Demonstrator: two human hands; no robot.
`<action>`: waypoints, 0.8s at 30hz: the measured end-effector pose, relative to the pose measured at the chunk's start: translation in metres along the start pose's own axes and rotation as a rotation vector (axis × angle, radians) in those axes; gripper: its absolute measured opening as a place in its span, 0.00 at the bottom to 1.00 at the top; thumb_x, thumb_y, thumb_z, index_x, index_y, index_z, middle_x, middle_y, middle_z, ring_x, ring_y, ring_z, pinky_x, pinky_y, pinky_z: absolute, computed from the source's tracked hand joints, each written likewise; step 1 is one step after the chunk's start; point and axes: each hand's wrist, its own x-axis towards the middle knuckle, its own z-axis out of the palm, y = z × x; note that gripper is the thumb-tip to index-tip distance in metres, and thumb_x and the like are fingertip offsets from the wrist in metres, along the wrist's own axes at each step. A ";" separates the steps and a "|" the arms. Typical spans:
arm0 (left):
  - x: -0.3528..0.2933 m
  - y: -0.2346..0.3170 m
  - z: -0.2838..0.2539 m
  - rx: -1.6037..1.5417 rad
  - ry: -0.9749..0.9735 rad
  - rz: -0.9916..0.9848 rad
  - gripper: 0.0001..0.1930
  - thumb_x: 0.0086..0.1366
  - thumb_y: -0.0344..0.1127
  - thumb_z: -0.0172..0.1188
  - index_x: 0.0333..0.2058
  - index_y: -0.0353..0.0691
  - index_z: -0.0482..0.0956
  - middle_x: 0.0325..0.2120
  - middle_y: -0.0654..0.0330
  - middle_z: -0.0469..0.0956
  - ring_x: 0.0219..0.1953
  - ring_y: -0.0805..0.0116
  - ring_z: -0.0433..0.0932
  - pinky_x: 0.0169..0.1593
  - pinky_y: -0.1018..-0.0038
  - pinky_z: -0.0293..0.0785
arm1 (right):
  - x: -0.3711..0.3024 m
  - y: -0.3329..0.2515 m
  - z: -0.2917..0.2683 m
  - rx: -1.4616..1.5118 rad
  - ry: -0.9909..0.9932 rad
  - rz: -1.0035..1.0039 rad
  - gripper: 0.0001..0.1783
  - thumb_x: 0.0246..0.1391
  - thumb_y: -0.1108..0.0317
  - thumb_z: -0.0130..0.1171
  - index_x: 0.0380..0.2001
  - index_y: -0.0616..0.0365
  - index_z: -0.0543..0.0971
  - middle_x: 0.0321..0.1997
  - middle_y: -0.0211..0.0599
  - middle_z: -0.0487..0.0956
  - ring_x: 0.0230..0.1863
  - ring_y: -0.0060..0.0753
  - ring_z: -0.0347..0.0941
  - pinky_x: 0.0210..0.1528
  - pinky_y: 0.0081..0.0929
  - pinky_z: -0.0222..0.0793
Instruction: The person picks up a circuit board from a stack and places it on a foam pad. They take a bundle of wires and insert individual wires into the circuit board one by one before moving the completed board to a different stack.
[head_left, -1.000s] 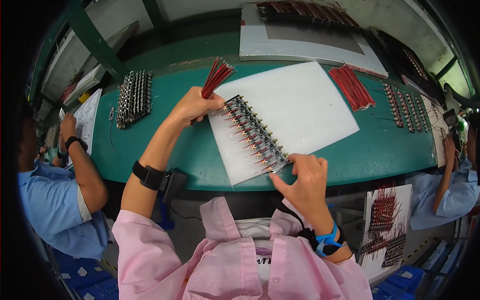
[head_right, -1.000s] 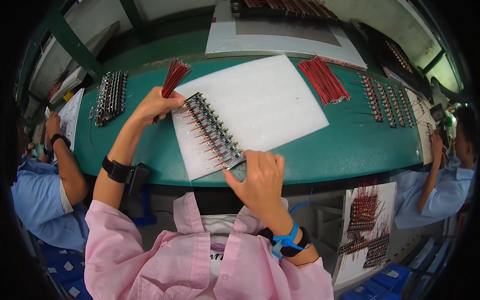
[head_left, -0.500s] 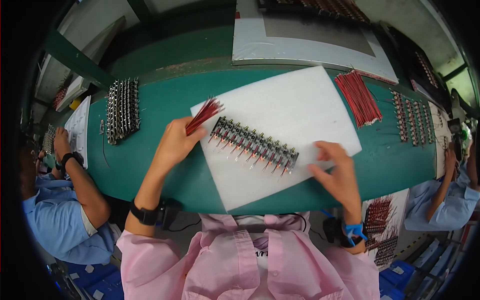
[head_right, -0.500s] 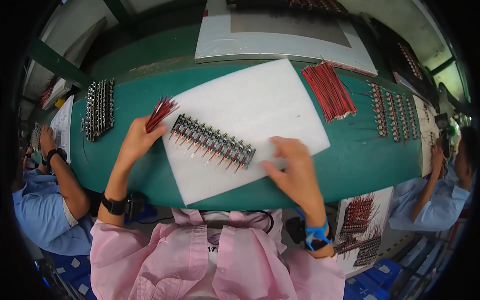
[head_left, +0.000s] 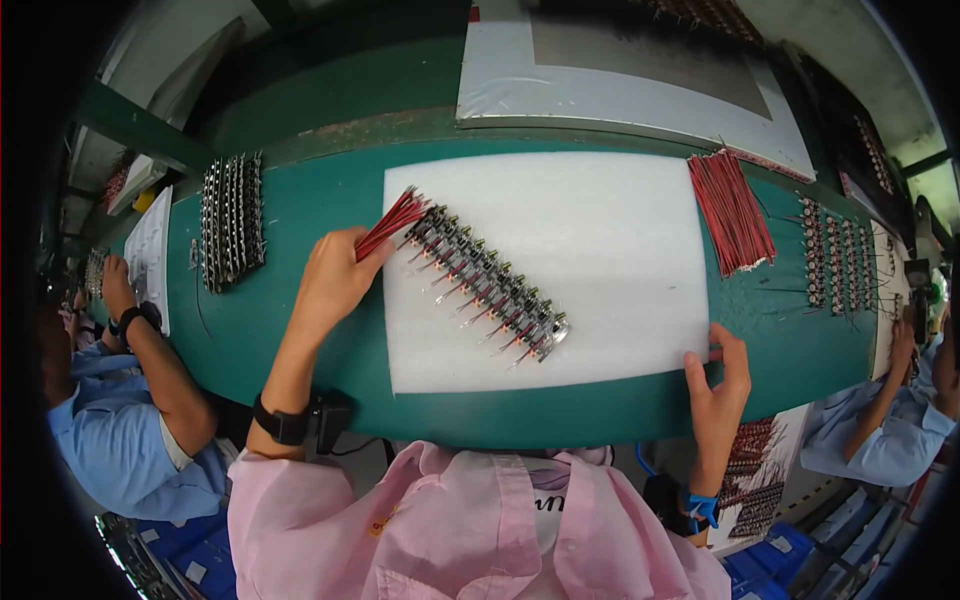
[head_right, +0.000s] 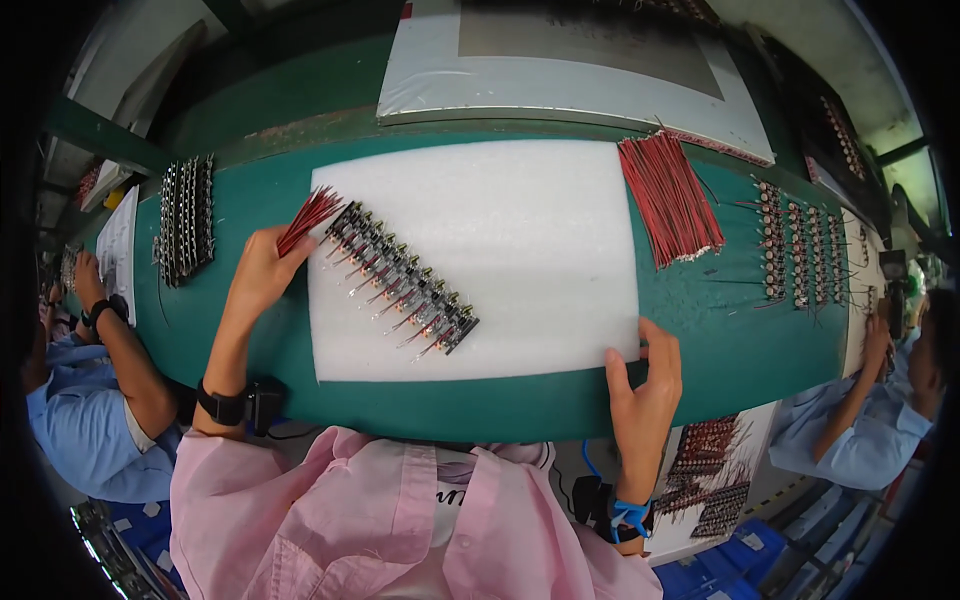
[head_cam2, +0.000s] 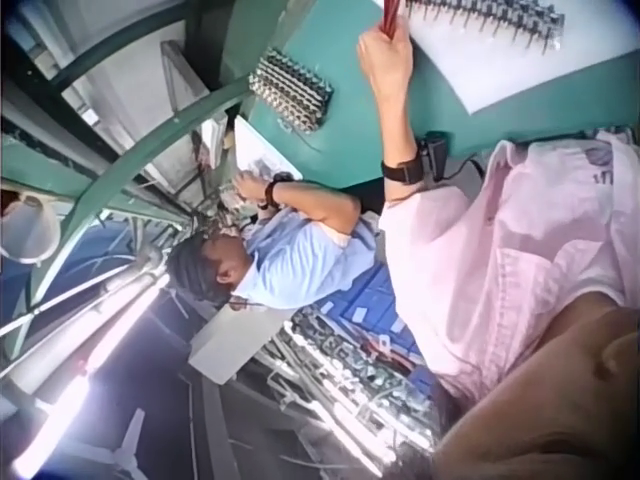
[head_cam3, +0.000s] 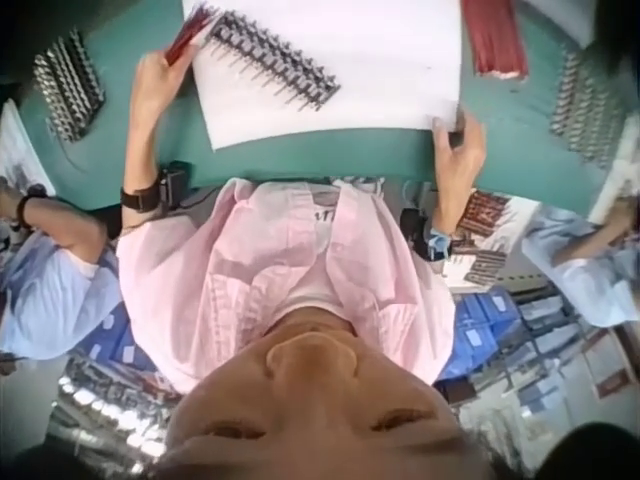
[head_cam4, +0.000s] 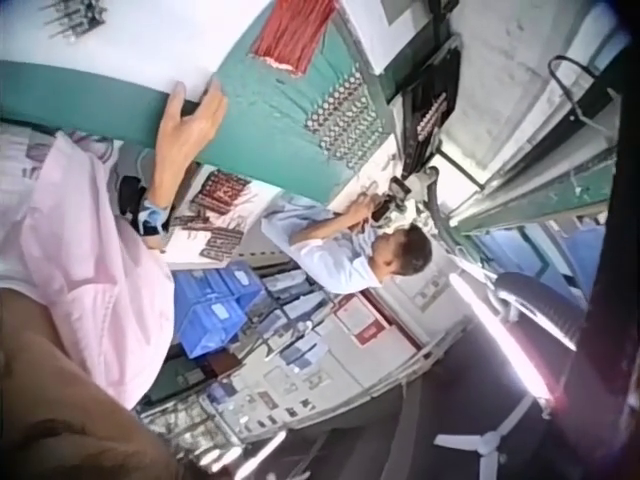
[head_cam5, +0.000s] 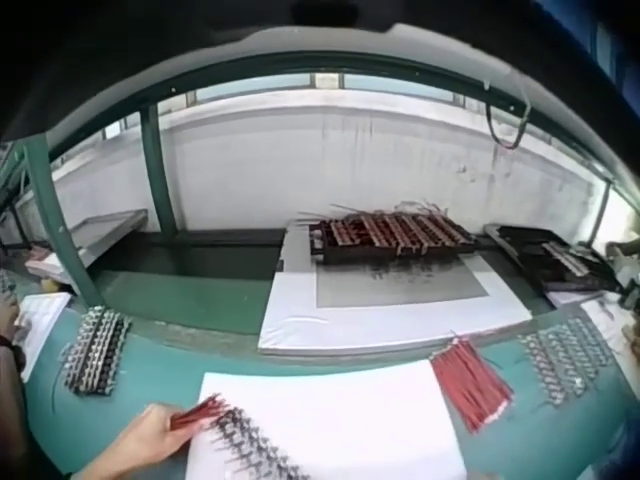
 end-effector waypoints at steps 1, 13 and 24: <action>0.001 0.002 0.001 -0.001 0.001 -0.001 0.12 0.49 0.36 0.53 0.22 0.30 0.72 0.12 0.47 0.67 0.16 0.53 0.68 0.21 0.67 0.60 | 0.001 0.003 0.005 -0.030 0.039 -0.038 0.18 0.36 0.74 0.54 0.36 0.65 0.68 0.32 0.42 0.68 0.31 0.35 0.63 0.34 0.26 0.60; 0.021 0.029 0.001 0.134 -0.037 0.314 0.10 0.49 0.34 0.53 0.24 0.30 0.72 0.13 0.47 0.68 0.18 0.53 0.67 0.23 0.68 0.60 | -0.014 -0.075 0.065 0.010 -0.007 -0.373 0.25 0.25 0.71 0.63 0.34 0.62 0.68 0.33 0.41 0.67 0.35 0.39 0.62 0.38 0.30 0.56; 0.020 0.029 -0.007 0.055 -0.172 0.195 0.10 0.48 0.33 0.53 0.23 0.29 0.71 0.11 0.50 0.66 0.15 0.61 0.64 0.22 0.70 0.59 | -0.008 -0.076 0.067 -0.006 -0.070 -0.322 0.27 0.21 0.70 0.64 0.33 0.61 0.69 0.29 0.36 0.66 0.33 0.35 0.62 0.37 0.28 0.54</action>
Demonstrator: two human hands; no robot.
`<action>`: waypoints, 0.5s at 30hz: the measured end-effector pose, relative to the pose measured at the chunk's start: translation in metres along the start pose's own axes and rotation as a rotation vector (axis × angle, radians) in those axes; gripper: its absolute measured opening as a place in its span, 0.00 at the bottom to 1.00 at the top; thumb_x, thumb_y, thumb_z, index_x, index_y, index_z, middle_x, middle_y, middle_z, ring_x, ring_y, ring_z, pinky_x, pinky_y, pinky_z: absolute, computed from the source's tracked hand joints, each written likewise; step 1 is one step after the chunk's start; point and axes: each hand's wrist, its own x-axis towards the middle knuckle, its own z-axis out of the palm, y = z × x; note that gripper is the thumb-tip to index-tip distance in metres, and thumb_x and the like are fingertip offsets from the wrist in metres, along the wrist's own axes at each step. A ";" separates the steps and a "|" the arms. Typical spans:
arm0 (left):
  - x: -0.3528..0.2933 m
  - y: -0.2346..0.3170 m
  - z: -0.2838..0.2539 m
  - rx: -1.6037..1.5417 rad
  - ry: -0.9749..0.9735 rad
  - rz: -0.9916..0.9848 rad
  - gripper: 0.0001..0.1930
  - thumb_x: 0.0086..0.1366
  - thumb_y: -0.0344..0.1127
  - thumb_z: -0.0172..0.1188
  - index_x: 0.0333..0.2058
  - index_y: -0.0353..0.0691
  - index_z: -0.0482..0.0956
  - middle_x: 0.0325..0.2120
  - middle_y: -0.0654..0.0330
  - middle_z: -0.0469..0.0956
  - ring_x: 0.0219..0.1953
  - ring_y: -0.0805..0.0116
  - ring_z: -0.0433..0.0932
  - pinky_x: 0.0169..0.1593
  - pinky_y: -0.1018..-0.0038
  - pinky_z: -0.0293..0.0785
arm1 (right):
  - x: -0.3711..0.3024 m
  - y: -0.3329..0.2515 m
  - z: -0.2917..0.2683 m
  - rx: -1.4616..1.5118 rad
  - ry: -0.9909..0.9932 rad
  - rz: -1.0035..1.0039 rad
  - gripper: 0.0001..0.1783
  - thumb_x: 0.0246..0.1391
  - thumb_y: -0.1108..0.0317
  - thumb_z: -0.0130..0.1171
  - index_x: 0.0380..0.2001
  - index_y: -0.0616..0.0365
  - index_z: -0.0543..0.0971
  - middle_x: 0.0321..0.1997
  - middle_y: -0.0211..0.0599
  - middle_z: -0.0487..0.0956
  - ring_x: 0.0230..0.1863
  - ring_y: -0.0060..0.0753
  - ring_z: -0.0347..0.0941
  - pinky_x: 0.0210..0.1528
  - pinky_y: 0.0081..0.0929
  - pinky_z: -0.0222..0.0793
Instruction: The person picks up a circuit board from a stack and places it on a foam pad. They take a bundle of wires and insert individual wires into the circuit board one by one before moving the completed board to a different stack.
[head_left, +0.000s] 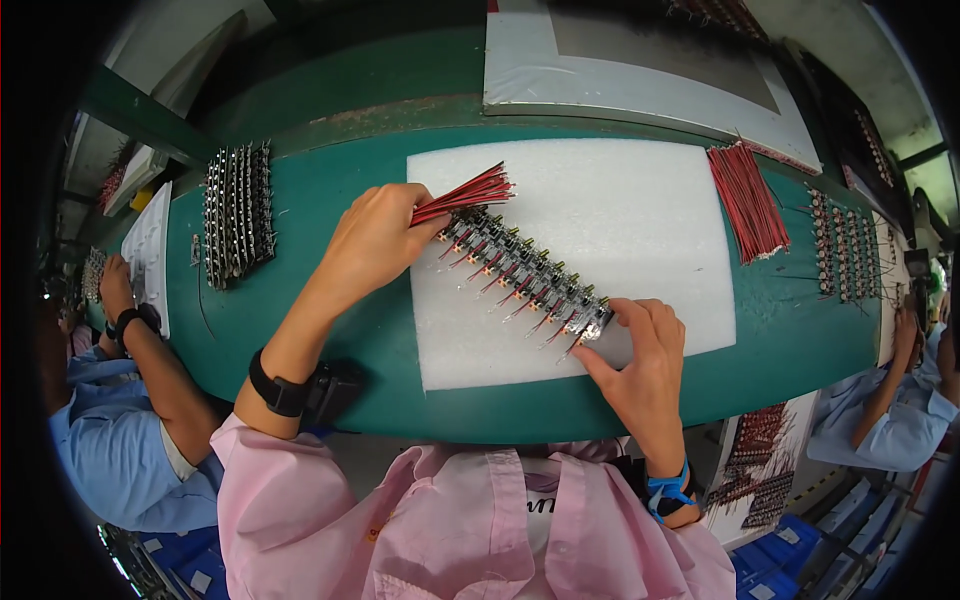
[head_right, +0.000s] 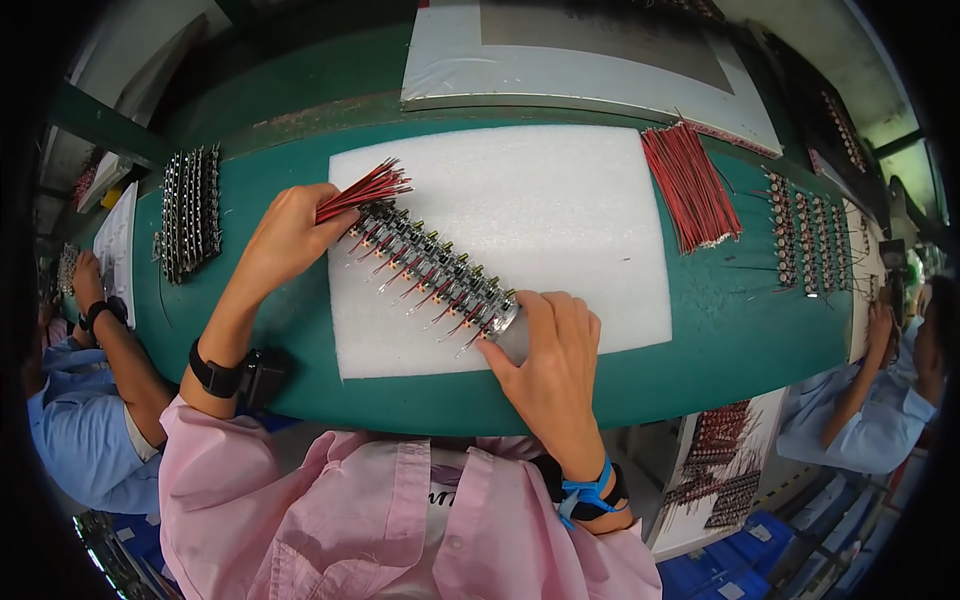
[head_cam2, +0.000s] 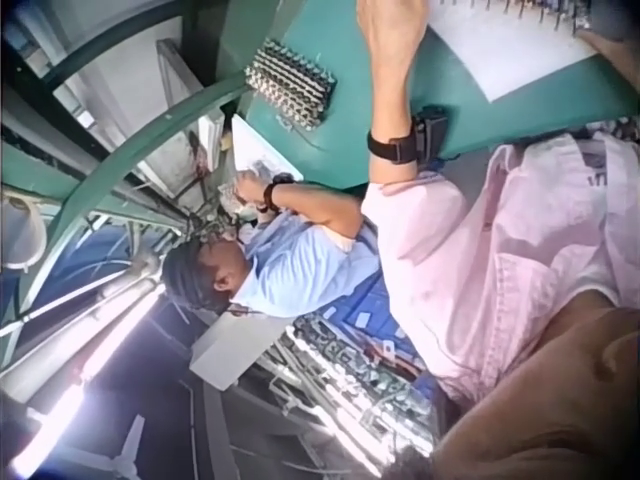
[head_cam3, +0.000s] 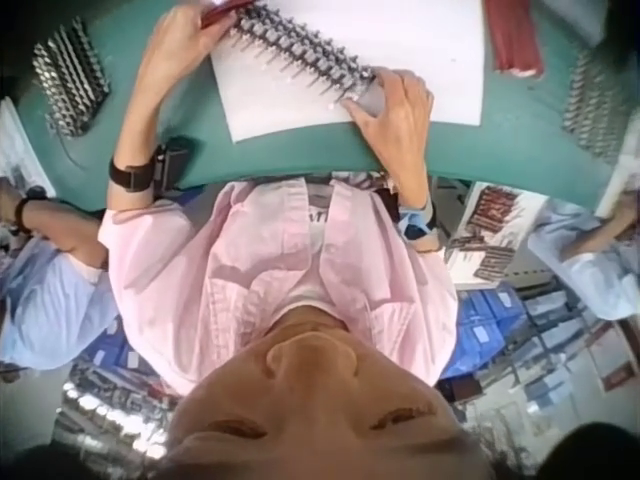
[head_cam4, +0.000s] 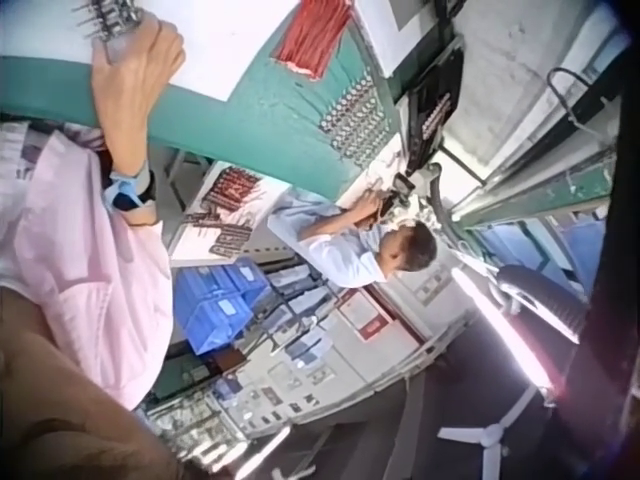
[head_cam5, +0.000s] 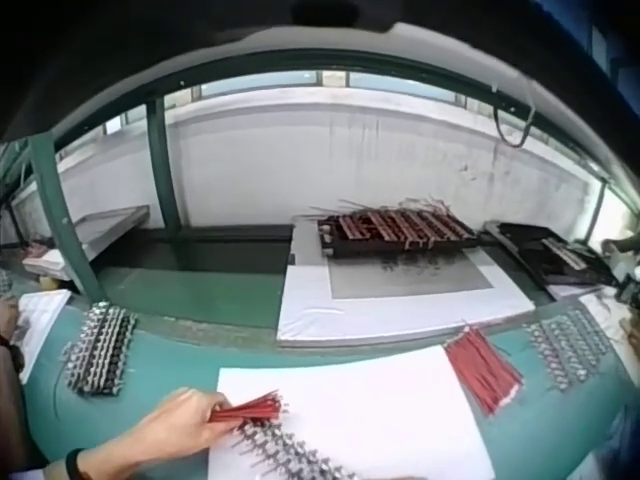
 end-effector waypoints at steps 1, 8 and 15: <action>-0.003 0.000 -0.001 -0.004 0.000 -0.003 0.10 0.48 0.33 0.53 0.23 0.29 0.71 0.11 0.50 0.66 0.15 0.61 0.64 0.22 0.70 0.59 | 0.002 0.001 -0.003 -0.007 -0.003 -0.013 0.26 0.21 0.71 0.64 0.32 0.61 0.69 0.29 0.36 0.66 0.33 0.35 0.62 0.37 0.28 0.54; -0.010 -0.007 0.003 -0.095 -0.146 -0.065 0.10 0.50 0.33 0.53 0.24 0.29 0.71 0.11 0.57 0.64 0.15 0.71 0.61 0.22 0.74 0.59 | 0.013 0.016 -0.010 0.000 -0.074 -0.055 0.26 0.20 0.73 0.63 0.32 0.60 0.70 0.28 0.35 0.66 0.33 0.35 0.62 0.37 0.27 0.55; -0.006 -0.017 0.000 -0.273 -0.139 -0.050 0.12 0.51 0.36 0.53 0.22 0.29 0.71 0.09 0.60 0.59 0.15 0.75 0.56 0.20 0.74 0.56 | 0.008 0.008 -0.012 0.013 -0.079 -0.031 0.26 0.20 0.73 0.63 0.32 0.60 0.70 0.29 0.36 0.66 0.33 0.37 0.61 0.38 0.28 0.56</action>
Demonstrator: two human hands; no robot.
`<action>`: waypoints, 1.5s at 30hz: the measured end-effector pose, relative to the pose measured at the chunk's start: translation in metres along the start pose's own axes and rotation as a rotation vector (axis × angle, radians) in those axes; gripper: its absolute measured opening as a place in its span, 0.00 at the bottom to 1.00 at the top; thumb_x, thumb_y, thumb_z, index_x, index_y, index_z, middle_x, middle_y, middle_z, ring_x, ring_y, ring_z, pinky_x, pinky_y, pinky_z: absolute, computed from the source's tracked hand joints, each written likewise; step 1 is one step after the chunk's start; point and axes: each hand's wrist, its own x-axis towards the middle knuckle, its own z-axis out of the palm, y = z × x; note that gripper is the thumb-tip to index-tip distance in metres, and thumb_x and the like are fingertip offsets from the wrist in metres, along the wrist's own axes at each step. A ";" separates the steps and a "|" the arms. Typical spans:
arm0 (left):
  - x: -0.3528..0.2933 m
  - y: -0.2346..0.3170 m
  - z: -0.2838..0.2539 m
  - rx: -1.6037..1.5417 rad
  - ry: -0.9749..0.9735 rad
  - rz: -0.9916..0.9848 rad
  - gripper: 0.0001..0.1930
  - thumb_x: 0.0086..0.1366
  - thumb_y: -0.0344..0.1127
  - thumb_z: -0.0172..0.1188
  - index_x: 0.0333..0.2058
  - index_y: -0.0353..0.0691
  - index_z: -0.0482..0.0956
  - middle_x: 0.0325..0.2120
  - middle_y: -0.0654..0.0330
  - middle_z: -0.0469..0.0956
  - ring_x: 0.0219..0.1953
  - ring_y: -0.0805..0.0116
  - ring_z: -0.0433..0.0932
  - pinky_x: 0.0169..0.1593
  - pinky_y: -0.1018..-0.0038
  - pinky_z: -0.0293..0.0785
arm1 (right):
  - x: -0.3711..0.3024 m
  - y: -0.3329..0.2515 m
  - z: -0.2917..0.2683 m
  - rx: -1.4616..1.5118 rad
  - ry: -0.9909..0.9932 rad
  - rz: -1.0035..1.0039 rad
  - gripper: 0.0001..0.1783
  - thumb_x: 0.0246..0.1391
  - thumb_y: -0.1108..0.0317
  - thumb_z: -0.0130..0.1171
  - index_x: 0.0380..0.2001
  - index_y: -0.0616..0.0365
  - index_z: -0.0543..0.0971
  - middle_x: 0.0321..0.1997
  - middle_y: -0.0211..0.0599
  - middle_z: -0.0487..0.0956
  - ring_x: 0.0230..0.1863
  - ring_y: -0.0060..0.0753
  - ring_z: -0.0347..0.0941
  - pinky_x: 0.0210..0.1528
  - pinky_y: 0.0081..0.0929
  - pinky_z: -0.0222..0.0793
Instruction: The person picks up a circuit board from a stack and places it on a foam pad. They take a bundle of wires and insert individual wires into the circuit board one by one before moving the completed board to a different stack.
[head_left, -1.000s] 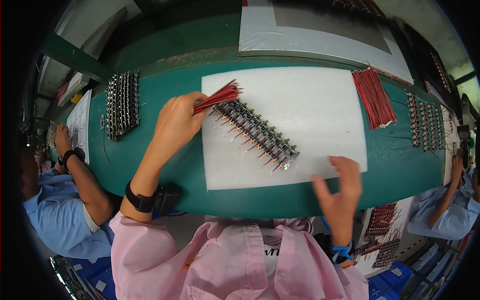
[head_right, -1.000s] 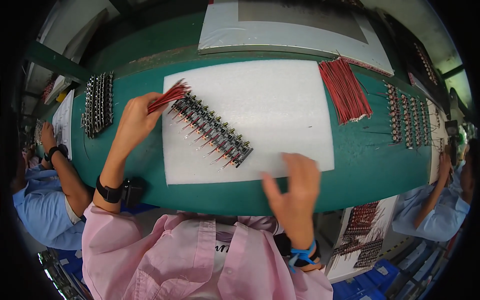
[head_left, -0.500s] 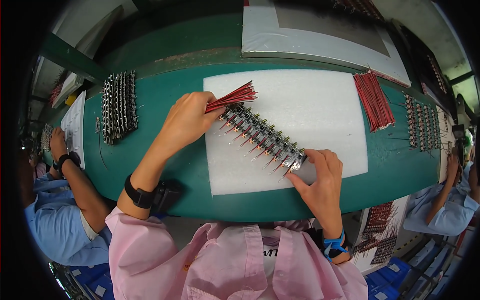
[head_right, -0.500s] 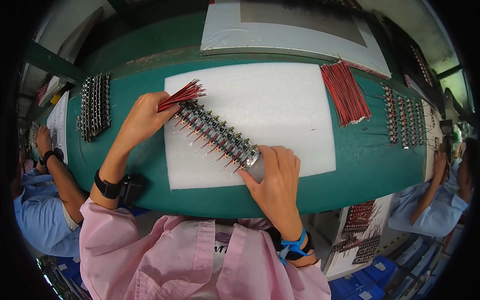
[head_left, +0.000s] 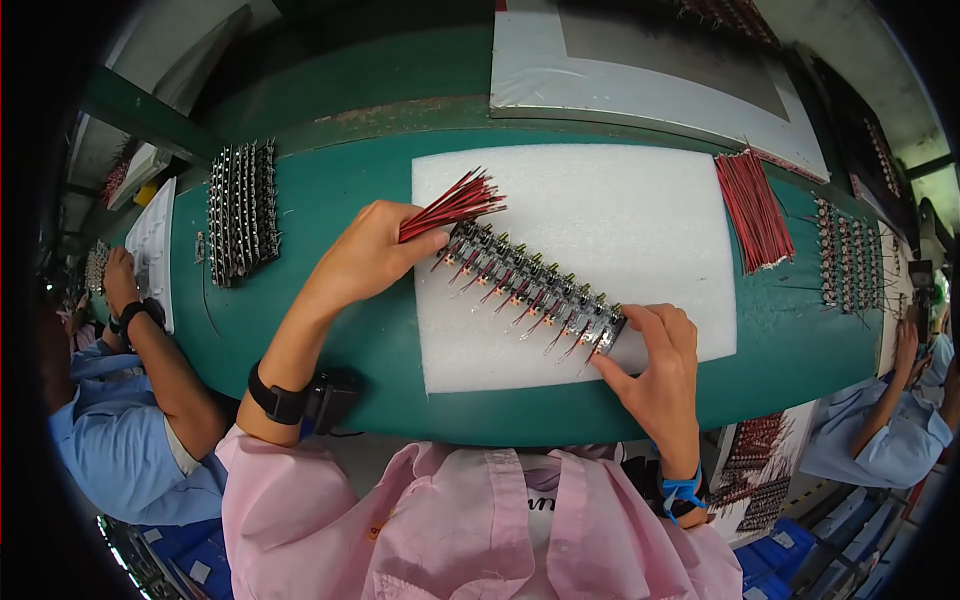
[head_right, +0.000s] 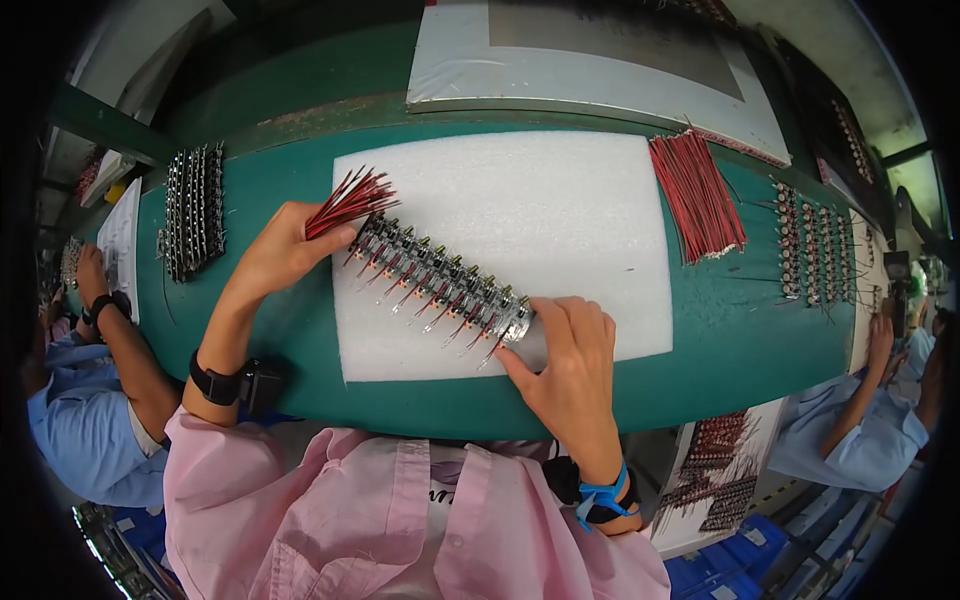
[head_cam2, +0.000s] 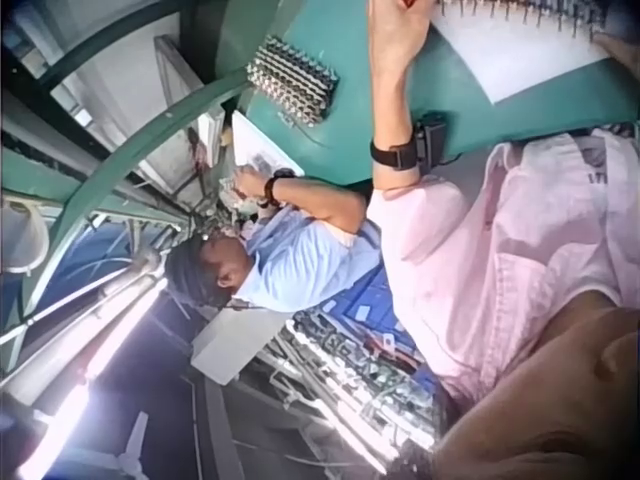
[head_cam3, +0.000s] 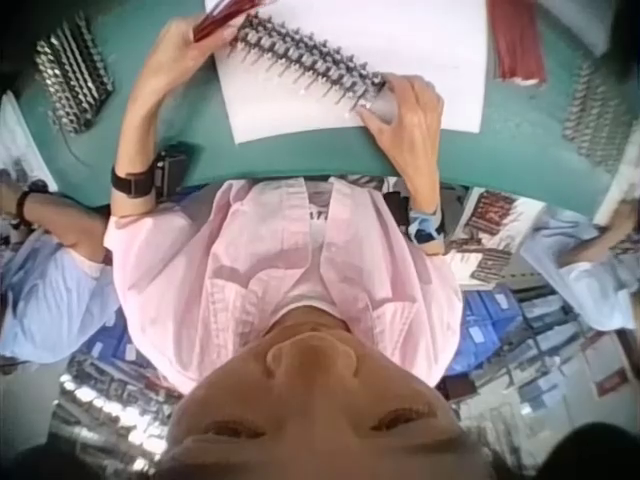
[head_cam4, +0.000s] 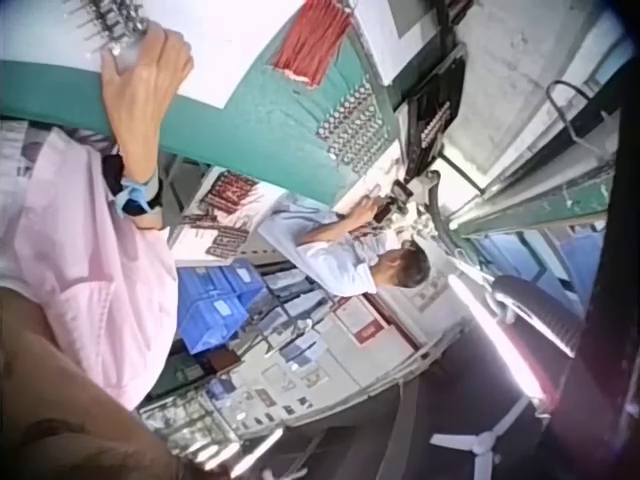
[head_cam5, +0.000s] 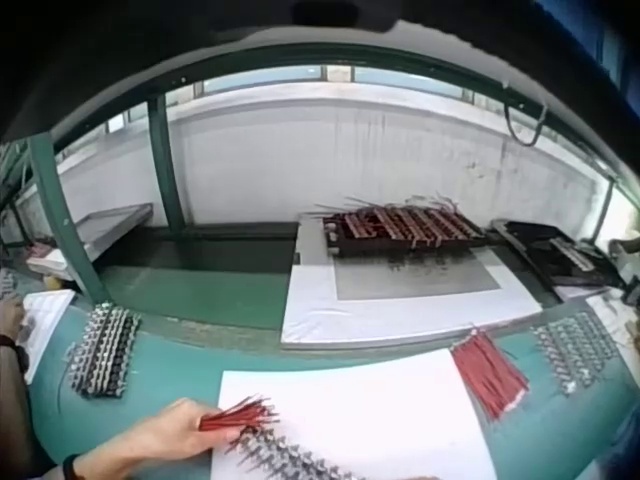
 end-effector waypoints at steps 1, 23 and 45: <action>0.002 0.003 0.000 -0.006 0.030 0.034 0.12 0.51 0.36 0.53 0.21 0.29 0.71 0.08 0.58 0.58 0.14 0.74 0.55 0.19 0.73 0.55 | -0.002 -0.002 -0.001 -0.004 0.003 0.006 0.26 0.20 0.73 0.63 0.32 0.60 0.70 0.29 0.36 0.66 0.33 0.37 0.61 0.38 0.28 0.56; -0.041 0.064 0.081 -1.471 -0.190 0.064 0.19 0.61 0.44 0.35 0.36 0.32 0.67 0.40 0.50 0.67 0.46 0.61 0.65 0.46 0.68 0.64 | 0.016 -0.047 0.007 0.567 -0.094 -0.043 0.02 0.41 0.77 0.50 0.21 0.66 0.70 0.16 0.33 0.69 0.15 0.18 0.61 0.17 0.15 0.55; -0.059 0.007 0.084 -0.676 0.152 0.278 0.16 0.57 0.37 0.44 0.12 0.40 0.57 0.11 0.66 0.57 0.14 0.75 0.54 0.22 0.77 0.57 | 0.000 0.040 0.005 0.138 0.136 0.083 0.04 0.42 0.76 0.50 0.21 0.66 0.67 0.21 0.31 0.68 0.23 0.18 0.60 0.24 0.15 0.56</action>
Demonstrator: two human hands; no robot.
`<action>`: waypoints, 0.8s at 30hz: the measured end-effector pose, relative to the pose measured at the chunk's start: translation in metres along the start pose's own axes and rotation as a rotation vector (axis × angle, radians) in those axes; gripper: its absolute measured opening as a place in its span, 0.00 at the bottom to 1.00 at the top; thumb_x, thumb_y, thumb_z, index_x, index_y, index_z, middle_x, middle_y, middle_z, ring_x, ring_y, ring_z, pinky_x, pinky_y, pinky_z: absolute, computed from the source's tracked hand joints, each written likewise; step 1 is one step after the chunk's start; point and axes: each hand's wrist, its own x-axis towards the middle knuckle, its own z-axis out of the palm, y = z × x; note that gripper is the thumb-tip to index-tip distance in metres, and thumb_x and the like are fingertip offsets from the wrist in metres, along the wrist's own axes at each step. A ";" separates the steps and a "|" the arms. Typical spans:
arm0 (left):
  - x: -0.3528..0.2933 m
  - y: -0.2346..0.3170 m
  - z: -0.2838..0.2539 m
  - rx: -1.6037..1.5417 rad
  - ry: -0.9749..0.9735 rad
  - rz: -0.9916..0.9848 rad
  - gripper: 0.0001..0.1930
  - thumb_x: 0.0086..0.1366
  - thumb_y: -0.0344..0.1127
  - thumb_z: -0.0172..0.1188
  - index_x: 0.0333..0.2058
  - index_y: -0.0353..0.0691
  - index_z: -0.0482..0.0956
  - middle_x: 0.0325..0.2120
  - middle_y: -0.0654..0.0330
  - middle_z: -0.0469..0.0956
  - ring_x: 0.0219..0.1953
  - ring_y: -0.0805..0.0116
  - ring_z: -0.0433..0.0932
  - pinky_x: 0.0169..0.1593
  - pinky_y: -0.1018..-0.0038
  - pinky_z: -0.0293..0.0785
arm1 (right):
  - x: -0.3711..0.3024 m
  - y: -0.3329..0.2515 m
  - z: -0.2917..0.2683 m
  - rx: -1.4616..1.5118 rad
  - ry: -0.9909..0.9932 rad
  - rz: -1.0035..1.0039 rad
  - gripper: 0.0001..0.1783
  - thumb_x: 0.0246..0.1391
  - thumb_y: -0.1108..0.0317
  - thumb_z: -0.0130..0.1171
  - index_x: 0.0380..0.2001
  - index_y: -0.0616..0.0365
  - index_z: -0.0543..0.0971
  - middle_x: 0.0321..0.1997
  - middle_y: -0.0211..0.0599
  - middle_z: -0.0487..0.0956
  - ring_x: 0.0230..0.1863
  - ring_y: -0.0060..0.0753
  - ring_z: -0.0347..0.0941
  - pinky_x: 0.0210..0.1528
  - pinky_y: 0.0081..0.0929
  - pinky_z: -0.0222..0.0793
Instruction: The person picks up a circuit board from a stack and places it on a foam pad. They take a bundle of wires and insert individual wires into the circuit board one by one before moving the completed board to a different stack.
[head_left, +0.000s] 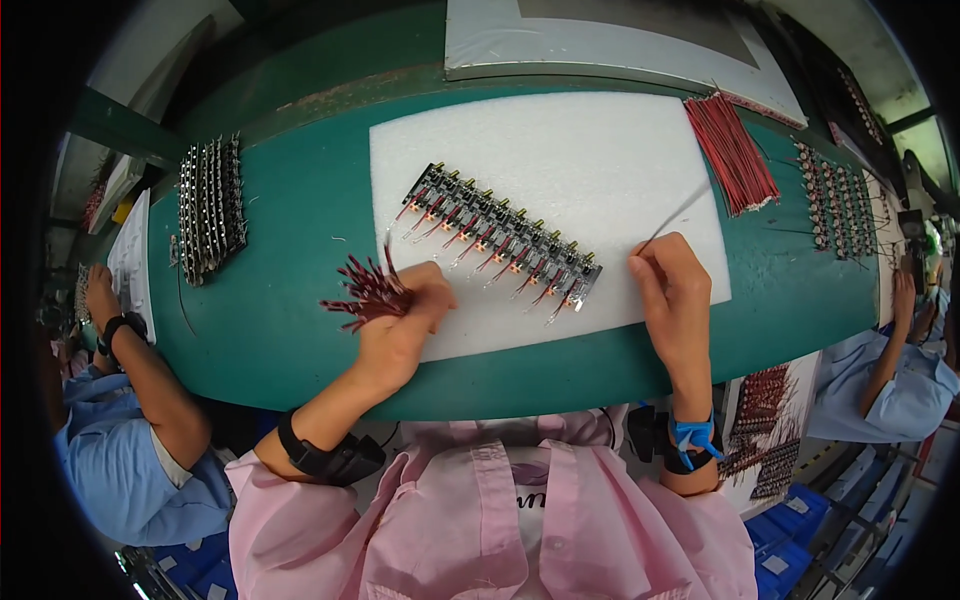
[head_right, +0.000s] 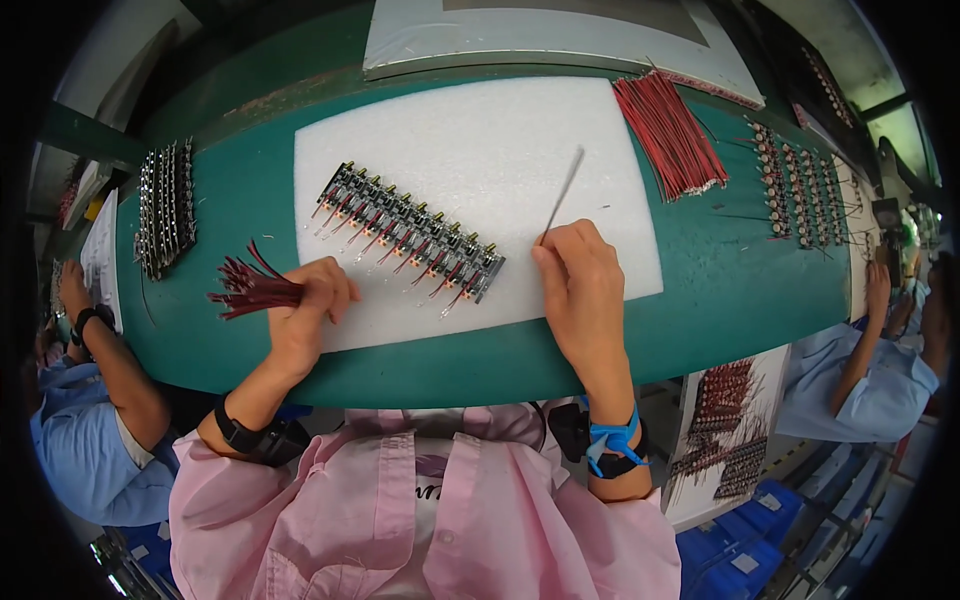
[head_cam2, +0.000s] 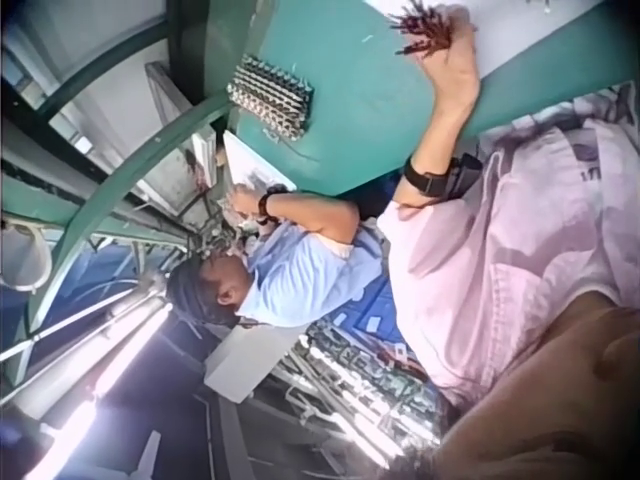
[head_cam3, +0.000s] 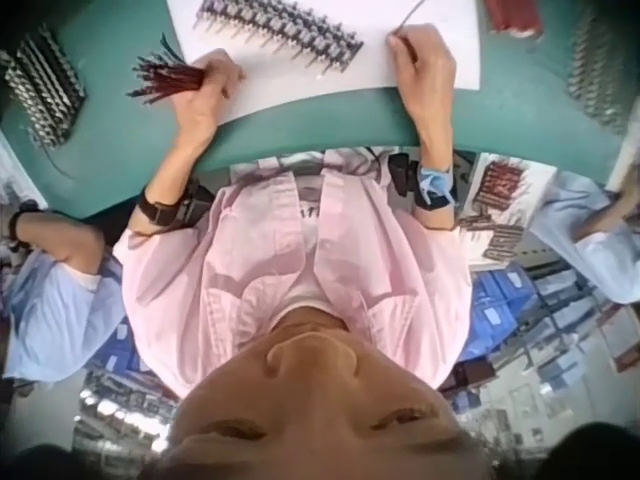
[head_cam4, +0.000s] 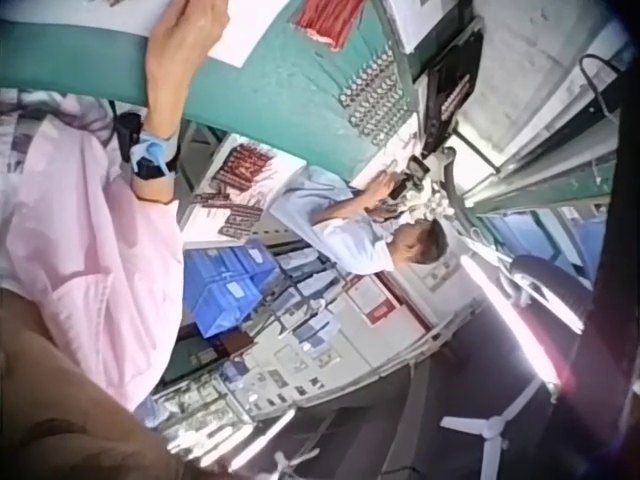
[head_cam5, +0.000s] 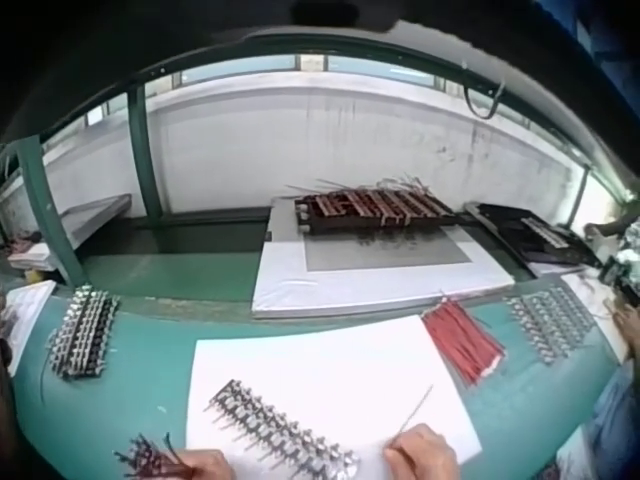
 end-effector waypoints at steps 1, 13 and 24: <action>0.000 0.004 -0.004 0.101 -0.024 0.072 0.16 0.56 0.36 0.45 0.12 0.39 0.58 0.11 0.66 0.57 0.14 0.76 0.55 0.22 0.78 0.58 | 0.000 0.000 0.000 0.025 0.008 0.002 0.04 0.42 0.76 0.50 0.20 0.65 0.67 0.21 0.31 0.68 0.22 0.18 0.60 0.24 0.15 0.56; 0.069 0.033 0.053 0.214 -0.410 -0.061 0.09 0.51 0.32 0.51 0.21 0.29 0.71 0.10 0.58 0.67 0.13 0.75 0.65 0.19 0.76 0.60 | -0.002 -0.039 0.002 0.866 0.049 0.311 0.03 0.42 0.76 0.53 0.21 0.64 0.71 0.24 0.28 0.71 0.27 0.17 0.63 0.32 0.13 0.57; 0.074 0.036 0.055 0.203 -0.464 -0.116 0.08 0.48 0.30 0.50 0.18 0.30 0.71 0.08 0.56 0.67 0.12 0.71 0.67 0.19 0.73 0.62 | -0.004 -0.031 0.010 0.689 0.151 0.214 0.05 0.42 0.76 0.53 0.27 0.65 0.72 0.28 0.32 0.73 0.30 0.18 0.66 0.34 0.13 0.59</action>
